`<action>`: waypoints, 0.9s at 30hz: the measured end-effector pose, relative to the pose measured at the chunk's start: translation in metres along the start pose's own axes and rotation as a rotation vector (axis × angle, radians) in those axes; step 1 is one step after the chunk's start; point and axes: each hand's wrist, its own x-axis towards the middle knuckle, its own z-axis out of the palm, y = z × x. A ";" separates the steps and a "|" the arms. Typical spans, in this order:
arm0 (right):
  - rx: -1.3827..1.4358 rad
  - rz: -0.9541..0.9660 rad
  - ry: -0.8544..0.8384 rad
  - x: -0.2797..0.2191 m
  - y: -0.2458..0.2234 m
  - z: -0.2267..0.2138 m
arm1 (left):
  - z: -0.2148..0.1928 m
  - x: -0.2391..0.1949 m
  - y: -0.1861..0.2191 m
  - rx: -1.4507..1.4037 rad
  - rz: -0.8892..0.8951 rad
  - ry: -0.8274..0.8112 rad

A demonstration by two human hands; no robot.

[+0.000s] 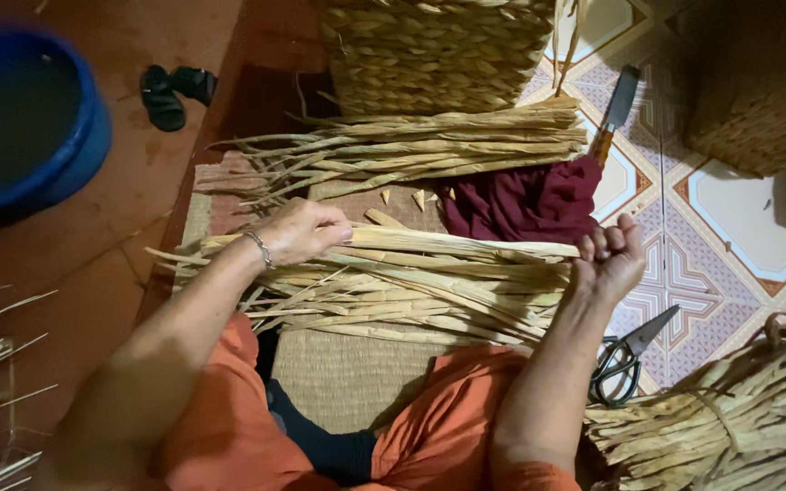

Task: The person sits on a mat and manually splits long dried palm leaves into thin strips by hand. They repeatedly pull the leaves apart to create uniform strips for weaving, occasionally using scissors to trim the ends.

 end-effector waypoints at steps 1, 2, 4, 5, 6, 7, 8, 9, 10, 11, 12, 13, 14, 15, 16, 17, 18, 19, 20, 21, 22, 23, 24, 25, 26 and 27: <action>-0.029 -0.006 0.028 -0.002 0.001 0.003 | -0.001 -0.001 -0.002 0.019 -0.003 0.005; -0.058 -0.013 0.056 -0.006 0.002 0.008 | -0.001 -0.002 -0.003 0.039 -0.006 0.011; -0.083 -0.025 0.076 -0.013 -0.001 0.019 | 0.000 0.000 -0.002 0.102 -0.069 0.011; -0.079 -0.023 0.065 -0.015 0.000 0.026 | 0.003 0.002 -0.001 0.145 -0.136 0.009; -0.075 -0.020 0.054 -0.019 0.001 0.032 | 0.005 0.002 -0.001 0.187 -0.204 0.007; -0.197 -0.073 0.076 -0.024 0.003 0.039 | 0.005 0.001 -0.003 0.156 -0.111 0.061; -0.319 -0.126 0.098 -0.030 0.004 0.045 | 0.004 0.000 -0.004 0.125 -0.018 0.115; -0.440 -0.184 0.124 -0.035 0.004 0.053 | 0.003 0.001 -0.004 0.095 0.081 0.167; -0.789 -0.424 0.114 -0.039 0.006 0.064 | 0.002 0.002 -0.002 0.098 0.063 0.166; -1.139 -0.662 0.097 -0.044 0.009 0.075 | 0.003 0.002 -0.001 0.101 0.044 0.162; -1.490 -0.897 0.068 -0.051 0.012 0.086 | 0.003 0.002 0.002 0.105 0.026 0.157; -1.587 -0.912 0.018 -0.060 0.014 0.097 | 0.003 0.002 0.005 0.114 -0.033 0.143; -1.683 -0.925 -0.033 -0.069 0.016 0.108 | 0.004 0.002 0.008 0.124 -0.092 0.129; -1.778 -0.938 -0.087 -0.079 0.022 0.121 | 0.004 0.001 0.010 0.134 -0.151 0.116; -1.802 -1.064 -0.141 -0.085 0.035 0.137 | 0.004 0.001 0.011 0.137 -0.095 0.142; -1.821 -1.190 -0.197 -0.091 0.049 0.154 | 0.005 0.003 0.011 0.142 -0.038 0.168; -1.780 -1.206 -0.221 -0.105 0.061 0.166 | 0.006 0.004 0.010 0.146 0.019 0.194; -1.739 -1.220 -0.244 -0.119 0.070 0.176 | 0.006 0.003 0.007 0.172 0.068 0.220; -1.698 -1.233 -0.266 -0.128 0.073 0.183 | 0.006 0.003 0.004 0.198 0.117 0.246; -1.611 -1.274 -0.219 -0.128 0.066 0.187 | 0.004 0.003 0.001 0.222 0.165 0.277; -1.522 -1.312 -0.174 -0.125 0.056 0.189 | 0.001 0.003 -0.002 0.238 0.169 0.289; -1.435 -1.347 -0.133 -0.122 0.047 0.188 | 0.000 0.001 -0.005 0.250 0.170 0.301; -1.432 -1.286 -0.138 -0.122 0.034 0.183 | -0.002 -0.001 -0.008 0.263 0.171 0.313; -1.431 -1.224 -0.142 -0.124 0.019 0.176 | -0.003 -0.002 -0.010 0.239 0.201 0.316; -1.428 -1.162 -0.144 -0.124 0.013 0.171 | -0.003 -0.002 -0.011 0.216 0.232 0.320; -1.410 -0.997 -0.283 -0.122 0.017 0.170 | -0.003 0.000 -0.012 0.194 0.267 0.319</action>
